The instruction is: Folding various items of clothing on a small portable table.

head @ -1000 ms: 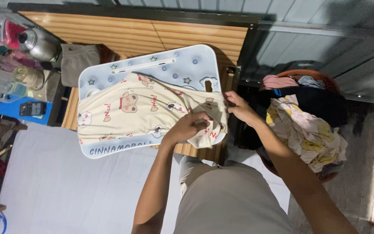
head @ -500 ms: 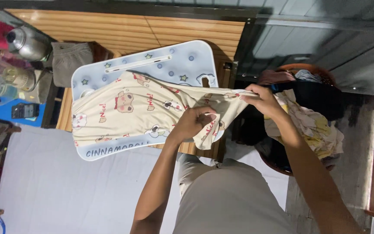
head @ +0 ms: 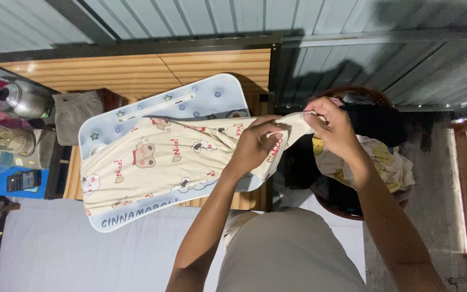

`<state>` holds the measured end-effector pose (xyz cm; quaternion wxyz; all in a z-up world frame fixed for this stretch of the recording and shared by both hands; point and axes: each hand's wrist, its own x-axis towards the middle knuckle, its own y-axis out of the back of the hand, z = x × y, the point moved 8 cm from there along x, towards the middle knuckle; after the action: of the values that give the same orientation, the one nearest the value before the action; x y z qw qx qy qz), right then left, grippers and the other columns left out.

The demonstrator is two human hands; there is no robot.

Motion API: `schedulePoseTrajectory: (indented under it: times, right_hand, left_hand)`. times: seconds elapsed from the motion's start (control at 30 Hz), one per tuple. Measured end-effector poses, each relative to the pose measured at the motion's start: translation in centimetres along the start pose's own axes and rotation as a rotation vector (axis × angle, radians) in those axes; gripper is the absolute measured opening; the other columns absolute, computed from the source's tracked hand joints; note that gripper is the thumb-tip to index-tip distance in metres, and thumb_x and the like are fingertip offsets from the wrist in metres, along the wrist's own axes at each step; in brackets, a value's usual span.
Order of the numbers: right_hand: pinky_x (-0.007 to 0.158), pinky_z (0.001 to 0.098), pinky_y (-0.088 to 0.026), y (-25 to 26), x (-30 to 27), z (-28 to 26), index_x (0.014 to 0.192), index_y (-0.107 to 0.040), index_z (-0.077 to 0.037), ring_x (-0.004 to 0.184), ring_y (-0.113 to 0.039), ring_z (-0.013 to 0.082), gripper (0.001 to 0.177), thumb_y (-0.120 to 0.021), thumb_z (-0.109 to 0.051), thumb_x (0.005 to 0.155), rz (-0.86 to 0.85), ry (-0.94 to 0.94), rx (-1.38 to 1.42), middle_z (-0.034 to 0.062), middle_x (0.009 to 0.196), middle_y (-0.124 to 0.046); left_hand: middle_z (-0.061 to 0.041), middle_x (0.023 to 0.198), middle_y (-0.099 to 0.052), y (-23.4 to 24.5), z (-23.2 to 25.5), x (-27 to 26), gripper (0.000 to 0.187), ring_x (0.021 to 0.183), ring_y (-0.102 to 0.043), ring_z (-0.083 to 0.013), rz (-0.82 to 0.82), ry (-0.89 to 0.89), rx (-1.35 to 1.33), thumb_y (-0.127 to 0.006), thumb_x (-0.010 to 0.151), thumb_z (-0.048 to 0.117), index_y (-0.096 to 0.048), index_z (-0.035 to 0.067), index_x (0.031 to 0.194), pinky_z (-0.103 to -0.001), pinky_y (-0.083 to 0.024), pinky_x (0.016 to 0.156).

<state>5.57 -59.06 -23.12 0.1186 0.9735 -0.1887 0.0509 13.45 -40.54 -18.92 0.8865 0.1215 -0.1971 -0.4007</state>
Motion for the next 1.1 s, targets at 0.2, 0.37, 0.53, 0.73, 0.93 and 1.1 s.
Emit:
schedulePoseTrajectory:
  times: [0.2, 0.37, 0.53, 0.73, 0.93, 1.1]
  right_hand:
    - [0.093, 0.0401, -0.050, 0.4, 0.5, -4.3, 0.101, -0.071, -0.002, 0.099, -0.067, 0.0308, 0.005, -0.073, -0.007, 0.099, 0.104, 0.324, -0.188, 0.0136, 0.099, -0.069]
    - [0.086, 0.0422, -0.051, 0.1, 0.5, -2.1, 0.101, -0.073, -0.005, 0.088, -0.068, 0.0322, 0.004, -0.074, -0.007, 0.098, 0.163, 0.249, -0.229, 0.0137, 0.085, -0.068]
    - [0.083, 0.0344, -0.050, -0.6, 0.3, -1.7, 0.103, -0.075, -0.010, 0.078, -0.065, 0.0170, 0.006, -0.070, -0.009, 0.100, 0.197, 0.136, -0.197, 0.0071, 0.073, -0.069]
    - [0.084, 0.0318, -0.054, -1.3, 0.5, 0.1, 0.115, -0.064, -0.005, 0.084, -0.064, 0.0122, 0.011, -0.059, -0.009, 0.106, 0.215, 0.015, 0.090, 0.0104, 0.091, -0.073]
    - [0.088, 0.0277, -0.055, -2.3, -0.3, -3.2, 0.132, -0.066, -0.010, 0.095, -0.064, 0.0107, 0.031, -0.058, -0.013, 0.102, 0.120, -0.142, 0.294, 0.0056, 0.104, -0.067]
    - [0.081, 0.0272, -0.055, -3.0, -0.8, -2.7, 0.130, -0.070, -0.006, 0.082, -0.063, 0.0089, 0.045, -0.075, -0.002, 0.086, 0.041, -0.081, 0.220, 0.0074, 0.089, -0.072]
  left_hand:
    - [-0.008, 0.113, -0.071, 0.7, -0.4, 0.2, 0.010, 0.109, -0.069, -0.0339, 0.047, 0.039, -0.029, -0.074, 0.093, 0.014, -0.076, 0.013, 0.103, -0.044, -0.052, 0.098]
    - [-0.012, 0.110, -0.070, 1.3, 0.9, 0.2, 0.008, 0.105, -0.069, -0.0369, 0.062, 0.019, -0.054, -0.073, 0.093, 0.011, -0.076, 0.011, 0.100, -0.046, -0.052, 0.096]
    - [-0.011, 0.110, -0.070, 1.6, 1.2, 0.2, 0.008, 0.105, -0.070, -0.0365, 0.062, -0.001, -0.059, -0.074, 0.091, 0.011, -0.077, 0.011, 0.099, -0.046, -0.052, 0.096]
    - [-0.017, 0.113, -0.068, 1.6, 1.8, 0.4, 0.010, 0.101, -0.069, -0.0414, 0.038, -0.014, -0.039, -0.076, 0.090, 0.010, -0.075, 0.004, 0.097, -0.049, -0.052, 0.094]
    - [-0.017, 0.116, -0.067, 1.9, 2.3, 0.8, 0.010, 0.103, -0.068, -0.0424, 0.016, -0.027, -0.048, -0.075, 0.090, 0.009, -0.075, 0.004, 0.098, -0.050, -0.052, 0.094]
    - [-0.016, 0.120, -0.066, 2.1, 3.4, 0.8, 0.010, 0.102, -0.070, -0.0413, -0.004, -0.019, -0.027, -0.075, 0.090, 0.010, -0.076, 0.005, 0.099, -0.049, -0.054, 0.094]
